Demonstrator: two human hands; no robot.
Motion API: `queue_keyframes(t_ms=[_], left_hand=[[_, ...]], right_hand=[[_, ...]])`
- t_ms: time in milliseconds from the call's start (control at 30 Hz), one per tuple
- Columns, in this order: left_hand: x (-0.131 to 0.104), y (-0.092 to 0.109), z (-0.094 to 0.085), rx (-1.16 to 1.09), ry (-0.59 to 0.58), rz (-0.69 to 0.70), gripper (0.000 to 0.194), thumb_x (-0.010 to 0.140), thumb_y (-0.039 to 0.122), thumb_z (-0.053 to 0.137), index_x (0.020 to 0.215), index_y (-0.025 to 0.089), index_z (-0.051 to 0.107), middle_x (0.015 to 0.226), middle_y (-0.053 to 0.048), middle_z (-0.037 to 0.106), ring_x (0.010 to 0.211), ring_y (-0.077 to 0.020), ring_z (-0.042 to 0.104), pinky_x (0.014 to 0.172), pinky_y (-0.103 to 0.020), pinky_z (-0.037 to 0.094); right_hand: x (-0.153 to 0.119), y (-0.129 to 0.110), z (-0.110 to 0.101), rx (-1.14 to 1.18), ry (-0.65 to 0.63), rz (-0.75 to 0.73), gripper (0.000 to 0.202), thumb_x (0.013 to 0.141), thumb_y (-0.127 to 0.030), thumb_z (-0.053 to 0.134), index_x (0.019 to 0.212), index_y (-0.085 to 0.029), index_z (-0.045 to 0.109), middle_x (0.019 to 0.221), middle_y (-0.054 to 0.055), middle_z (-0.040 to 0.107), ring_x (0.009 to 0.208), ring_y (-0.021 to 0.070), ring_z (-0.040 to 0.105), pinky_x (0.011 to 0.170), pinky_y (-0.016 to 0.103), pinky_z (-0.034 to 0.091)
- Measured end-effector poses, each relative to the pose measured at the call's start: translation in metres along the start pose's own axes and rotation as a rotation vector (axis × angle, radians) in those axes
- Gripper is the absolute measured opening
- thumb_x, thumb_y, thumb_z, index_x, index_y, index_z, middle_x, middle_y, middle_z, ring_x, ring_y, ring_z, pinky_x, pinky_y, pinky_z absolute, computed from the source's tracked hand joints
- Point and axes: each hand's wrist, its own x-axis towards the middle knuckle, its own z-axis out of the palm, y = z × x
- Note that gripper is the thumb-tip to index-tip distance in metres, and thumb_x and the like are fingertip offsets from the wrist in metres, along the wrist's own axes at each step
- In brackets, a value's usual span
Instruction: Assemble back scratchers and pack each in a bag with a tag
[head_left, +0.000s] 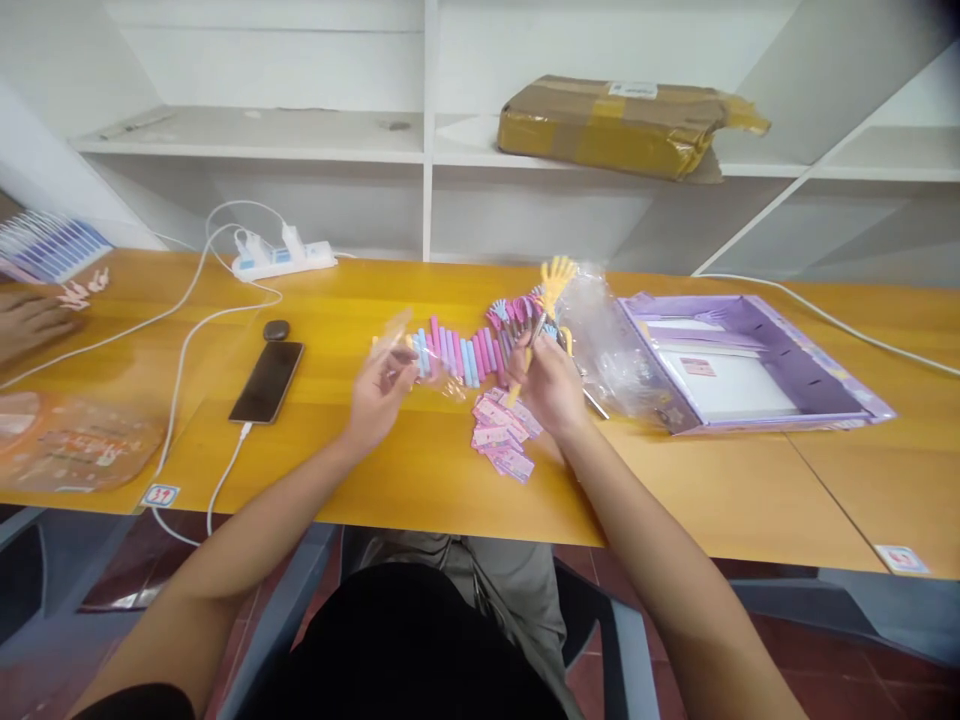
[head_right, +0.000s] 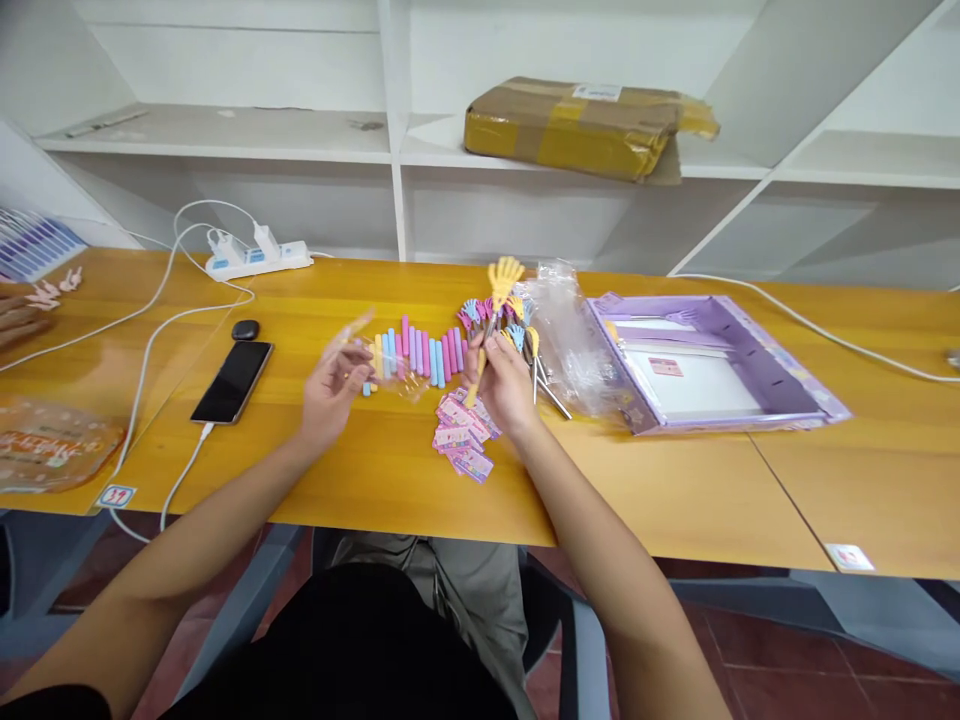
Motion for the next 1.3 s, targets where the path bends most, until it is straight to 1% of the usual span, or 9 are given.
queue_keyframes(t_ms=[100, 167, 267, 500, 633, 767, 967, 1167, 1300], left_hand=[[0.009, -0.003, -0.010, -0.119, 0.166, -0.033, 0.040, 0.094, 0.058, 0.084, 0.093, 0.020, 0.071, 0.105, -0.007, 0.076, 0.090, -0.0181, 0.076, 0.087, -0.035, 0.066], [0.013, -0.004, -0.013, -0.184, 0.219, -0.060, 0.043, 0.091, 0.060, 0.087, 0.098, 0.020, 0.072, 0.099, -0.006, 0.078, 0.091, -0.0192, 0.078, 0.085, -0.035, 0.068], [0.016, -0.004, -0.014, -0.262, 0.236, -0.092, 0.047, 0.087, 0.061, 0.090, 0.097, 0.020, 0.070, 0.096, -0.005, 0.078, 0.092, -0.0204, 0.080, 0.082, -0.036, 0.071], [0.015, 0.000, -0.009, -0.352, 0.204, -0.155, 0.053, 0.081, 0.062, 0.095, 0.094, 0.019, 0.067, 0.095, -0.004, 0.078, 0.087, -0.0193, 0.080, 0.081, -0.038, 0.073], [0.015, -0.001, -0.009, -0.385, 0.155, -0.186, 0.052, 0.084, 0.062, 0.093, 0.096, 0.019, 0.066, 0.097, -0.005, 0.080, 0.088, -0.0194, 0.081, 0.079, -0.035, 0.071], [0.017, -0.002, -0.012, -0.410, 0.188, -0.185, 0.052, 0.083, 0.060, 0.095, 0.095, 0.020, 0.065, 0.097, -0.004, 0.080, 0.088, -0.0194, 0.081, 0.080, -0.036, 0.072], [0.015, 0.002, -0.008, -0.391, 0.135, -0.194, 0.053, 0.082, 0.062, 0.095, 0.092, 0.020, 0.064, 0.090, -0.003, 0.078, 0.085, -0.0190, 0.081, 0.080, -0.036, 0.073], [0.005, -0.003, 0.000, -0.375, 0.000, -0.291, 0.055, 0.077, 0.056, 0.099, 0.105, 0.020, 0.069, 0.091, -0.001, 0.076, 0.090, -0.0206, 0.080, 0.088, -0.043, 0.074], [-0.002, -0.011, 0.005, -0.341, -0.129, -0.354, 0.053, 0.078, 0.054, 0.099, 0.108, 0.019, 0.073, 0.098, -0.006, 0.081, 0.091, -0.0244, 0.082, 0.086, -0.044, 0.074]], right_hand=[[-0.008, -0.009, -0.007, -0.089, -0.266, 0.084, 0.043, 0.102, -0.066, 0.068, 0.105, -0.023, 0.068, 0.063, -0.006, 0.040, 0.051, 0.0121, 0.027, 0.050, 0.028, 0.028], [-0.014, -0.009, -0.004, -0.160, -0.443, 0.146, 0.046, 0.105, -0.065, 0.066, 0.104, -0.020, 0.072, 0.062, -0.006, 0.044, 0.051, 0.0114, 0.031, 0.051, 0.028, 0.028], [-0.020, -0.005, 0.002, -0.230, -0.561, 0.188, 0.050, 0.107, -0.066, 0.062, 0.105, -0.017, 0.074, 0.064, -0.005, 0.049, 0.053, 0.0109, 0.038, 0.053, 0.027, 0.032], [-0.019, 0.003, 0.003, -0.260, -0.569, 0.220, 0.051, 0.109, -0.064, 0.059, 0.110, -0.017, 0.077, 0.065, -0.005, 0.050, 0.053, 0.0107, 0.039, 0.051, 0.026, 0.030], [-0.019, 0.001, 0.001, -0.227, -0.576, 0.247, 0.050, 0.108, -0.063, 0.060, 0.110, -0.016, 0.076, 0.067, -0.004, 0.056, 0.052, 0.0099, 0.038, 0.050, 0.026, 0.029], [-0.017, 0.001, -0.002, -0.211, -0.553, 0.246, 0.050, 0.108, -0.062, 0.060, 0.118, -0.015, 0.075, 0.065, -0.004, 0.059, 0.052, 0.0102, 0.040, 0.050, 0.025, 0.031], [-0.016, 0.000, -0.001, -0.236, -0.578, 0.260, 0.046, 0.109, -0.059, 0.059, 0.114, -0.015, 0.073, 0.067, -0.002, 0.064, 0.049, 0.0093, 0.038, 0.047, 0.025, 0.027], [-0.017, 0.007, 0.002, -0.188, -0.613, 0.279, 0.053, 0.111, -0.053, 0.058, 0.149, -0.017, 0.057, 0.069, -0.004, 0.068, 0.047, 0.0093, 0.034, 0.046, 0.025, 0.025], [-0.020, 0.013, 0.007, -0.192, -0.602, 0.260, 0.059, 0.111, -0.053, 0.059, 0.158, -0.020, 0.048, 0.072, -0.004, 0.069, 0.046, 0.0097, 0.036, 0.046, 0.025, 0.027]])
